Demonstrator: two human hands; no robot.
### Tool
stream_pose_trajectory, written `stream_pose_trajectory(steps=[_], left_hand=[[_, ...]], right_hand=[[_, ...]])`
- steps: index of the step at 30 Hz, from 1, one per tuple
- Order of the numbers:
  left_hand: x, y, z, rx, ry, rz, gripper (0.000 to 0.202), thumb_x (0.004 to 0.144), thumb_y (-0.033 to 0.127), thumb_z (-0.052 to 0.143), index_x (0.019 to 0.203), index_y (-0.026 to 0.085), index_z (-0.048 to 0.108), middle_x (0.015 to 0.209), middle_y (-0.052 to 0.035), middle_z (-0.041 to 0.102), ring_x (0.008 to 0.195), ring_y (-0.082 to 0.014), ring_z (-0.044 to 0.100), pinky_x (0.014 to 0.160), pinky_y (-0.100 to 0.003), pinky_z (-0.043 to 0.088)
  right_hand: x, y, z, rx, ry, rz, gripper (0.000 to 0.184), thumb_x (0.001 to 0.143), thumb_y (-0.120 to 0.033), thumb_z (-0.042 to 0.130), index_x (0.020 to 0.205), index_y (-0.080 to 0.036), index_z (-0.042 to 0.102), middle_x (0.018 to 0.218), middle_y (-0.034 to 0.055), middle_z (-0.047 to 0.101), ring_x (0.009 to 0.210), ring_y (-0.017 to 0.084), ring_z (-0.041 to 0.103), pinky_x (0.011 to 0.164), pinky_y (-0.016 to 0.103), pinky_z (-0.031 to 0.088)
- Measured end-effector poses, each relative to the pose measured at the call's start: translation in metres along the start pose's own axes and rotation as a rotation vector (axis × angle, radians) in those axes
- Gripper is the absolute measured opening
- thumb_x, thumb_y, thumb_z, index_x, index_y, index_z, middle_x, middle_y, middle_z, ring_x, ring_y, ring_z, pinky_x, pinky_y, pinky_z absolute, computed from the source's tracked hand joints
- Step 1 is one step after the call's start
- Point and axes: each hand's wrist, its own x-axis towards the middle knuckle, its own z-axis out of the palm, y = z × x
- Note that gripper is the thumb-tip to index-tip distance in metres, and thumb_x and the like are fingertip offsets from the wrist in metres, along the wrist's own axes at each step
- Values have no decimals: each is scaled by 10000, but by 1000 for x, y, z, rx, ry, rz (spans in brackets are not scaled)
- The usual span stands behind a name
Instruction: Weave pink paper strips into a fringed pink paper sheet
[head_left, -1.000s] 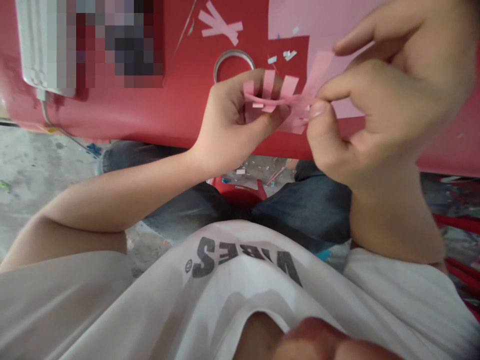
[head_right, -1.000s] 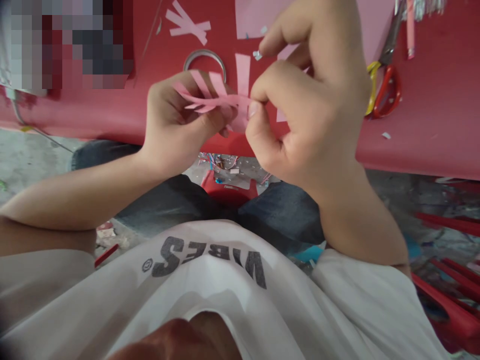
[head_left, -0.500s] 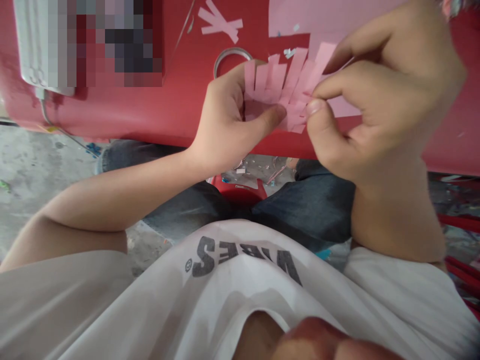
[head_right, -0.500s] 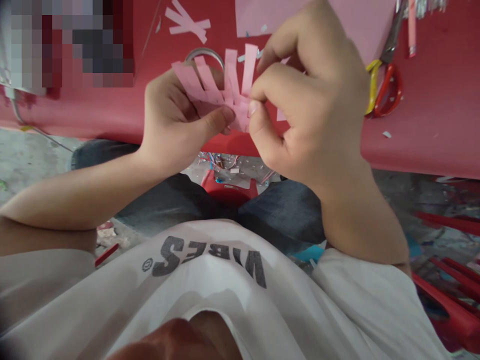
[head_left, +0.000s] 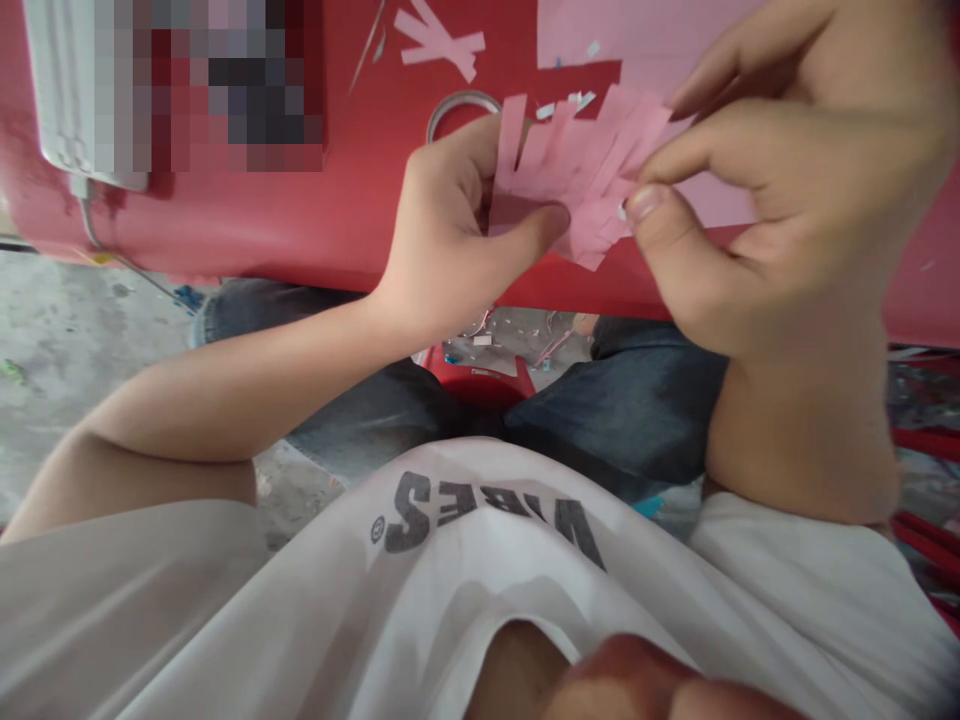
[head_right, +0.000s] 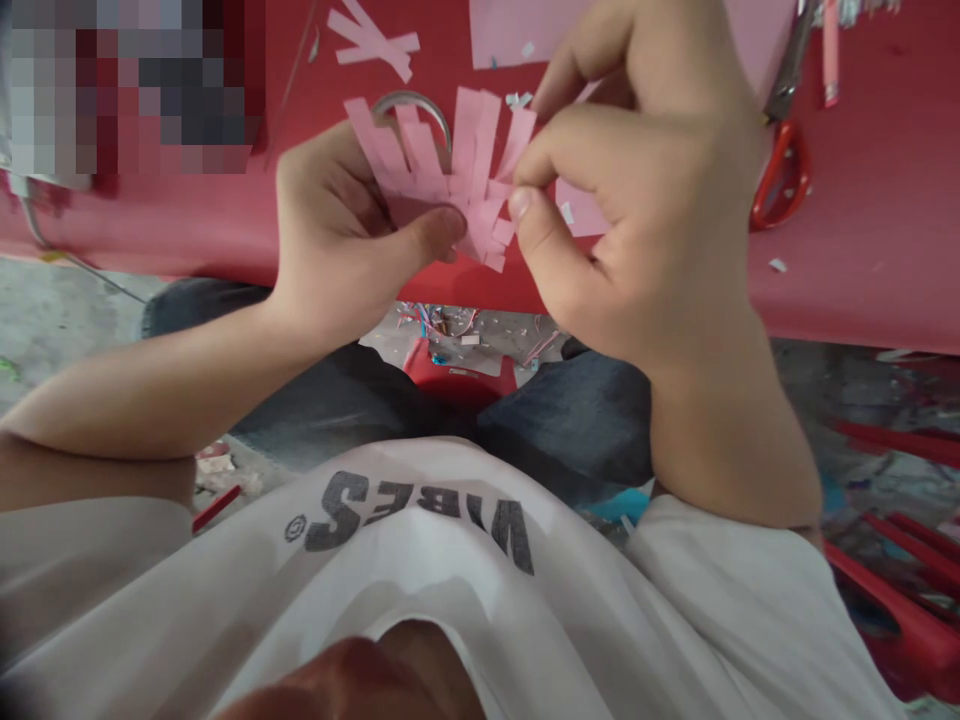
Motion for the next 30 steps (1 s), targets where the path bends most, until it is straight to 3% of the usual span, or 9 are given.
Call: stream_pose_trajectory(steps=[5, 11, 18, 23, 30], left_hand=[[1, -1, -1, 31, -4, 38, 212, 748, 153, 808, 889, 279, 712, 845, 6, 722, 757, -195, 681, 623, -322, 516], [1, 4, -2, 66, 6, -8, 192, 778, 167, 820, 892, 278, 712, 852, 4, 729, 769, -189, 691, 666, -321, 568], [-1, 2, -1, 100, 27, -15, 159, 794, 154, 795, 890, 244, 705, 847, -3, 725, 704, -170, 680, 602, -300, 563], [1, 4, -1, 31, 20, -28, 169, 798, 209, 841, 911, 224, 716, 860, -22, 730, 725, -175, 701, 607, -287, 587], [1, 15, 0, -121, -22, -103, 257, 801, 175, 842, 1012, 216, 703, 949, -31, 742, 803, -195, 754, 637, -285, 612]], right_hand=[[2, -7, -1, 45, 7, 31, 150, 837, -243, 746, 983, -268, 769, 1189, 17, 680, 1120, 259, 651, 927, 453, 560], [2, -12, 2, 147, 7, 57, 94, 849, -237, 739, 941, -246, 747, 1037, 9, 752, 1018, 235, 700, 902, 428, 564], [6, -19, 15, 267, 254, 147, 184, 879, -364, 709, 991, -238, 781, 899, 33, 739, 768, 200, 704, 649, 368, 550], [3, -26, 17, 286, 204, 128, 269, 871, -231, 725, 1138, -213, 755, 982, 22, 749, 850, 182, 720, 732, 340, 621], [-2, -34, 20, 287, 181, 256, 255, 928, -252, 731, 1181, -251, 700, 1059, -47, 703, 878, 98, 693, 794, 243, 655]])
